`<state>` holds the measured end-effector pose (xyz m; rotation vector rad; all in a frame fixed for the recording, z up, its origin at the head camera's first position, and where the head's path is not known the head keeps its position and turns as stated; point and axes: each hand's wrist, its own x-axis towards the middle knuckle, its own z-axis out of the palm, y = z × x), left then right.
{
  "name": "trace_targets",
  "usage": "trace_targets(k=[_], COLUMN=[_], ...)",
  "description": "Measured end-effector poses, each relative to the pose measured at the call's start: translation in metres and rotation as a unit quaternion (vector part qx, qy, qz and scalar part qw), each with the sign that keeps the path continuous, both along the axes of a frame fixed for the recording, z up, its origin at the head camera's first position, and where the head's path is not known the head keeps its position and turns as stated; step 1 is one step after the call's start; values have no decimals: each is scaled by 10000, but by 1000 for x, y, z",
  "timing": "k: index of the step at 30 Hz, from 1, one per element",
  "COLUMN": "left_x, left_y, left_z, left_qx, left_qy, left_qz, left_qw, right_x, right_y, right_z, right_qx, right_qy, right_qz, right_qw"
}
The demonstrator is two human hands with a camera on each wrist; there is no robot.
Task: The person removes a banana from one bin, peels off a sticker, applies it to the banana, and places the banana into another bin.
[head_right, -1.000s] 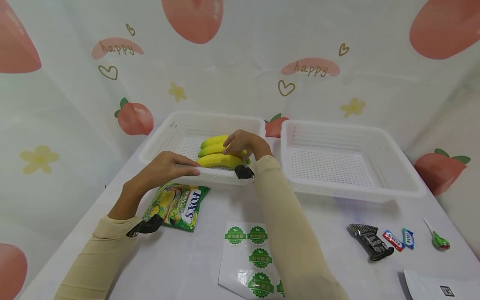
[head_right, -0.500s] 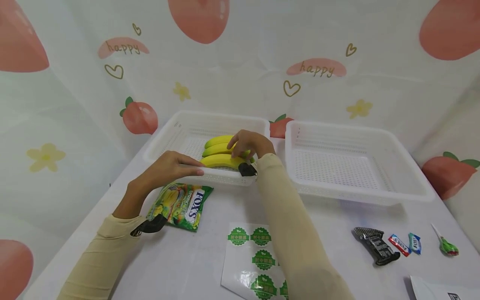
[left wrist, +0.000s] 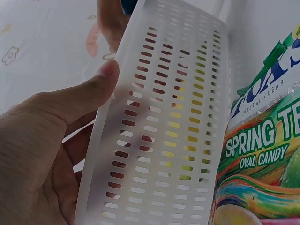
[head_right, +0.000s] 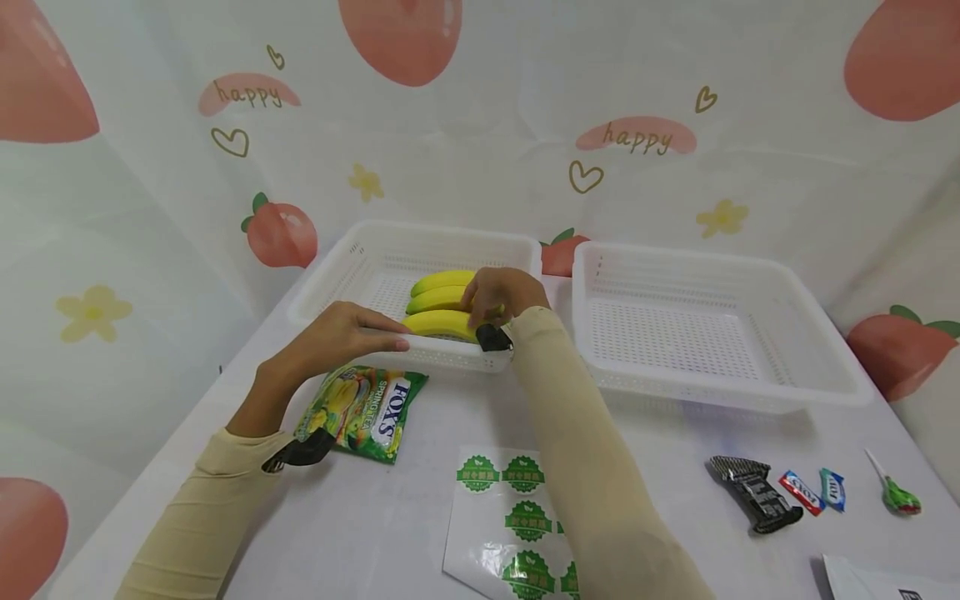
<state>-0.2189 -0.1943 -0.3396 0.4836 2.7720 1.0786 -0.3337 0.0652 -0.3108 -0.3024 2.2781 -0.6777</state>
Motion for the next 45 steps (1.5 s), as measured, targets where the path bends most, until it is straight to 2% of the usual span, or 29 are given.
trace_targets(k=[9,17,24,31,37,45], left_x=[0,-1,-1,0,-1,-2], left_y=[3,4,5,3,1,1], left_z=[0,1,2,2,1,-1], left_qx=[-59,-104,-42,-88,-92,-195], left_qy=[-1,22,42,80,120,198], left_qz=[-32,-47,-51,-106,-86,-38], left_qw=[10000,9999,10000,9999,9998,9996], right_x=[1,0,3,9,22,51], right_y=[5,8,16,34,48,71], right_z=[-2,-1,6,20,37,50], right_qx=[191,66,-717,-1366,-1853,-2056], right_qy=[40,192,117,506,916,1555], right_qz=[231,335,-45,-158,-16,231], right_qw=[9995,9992,9973,9892,9784,9659])
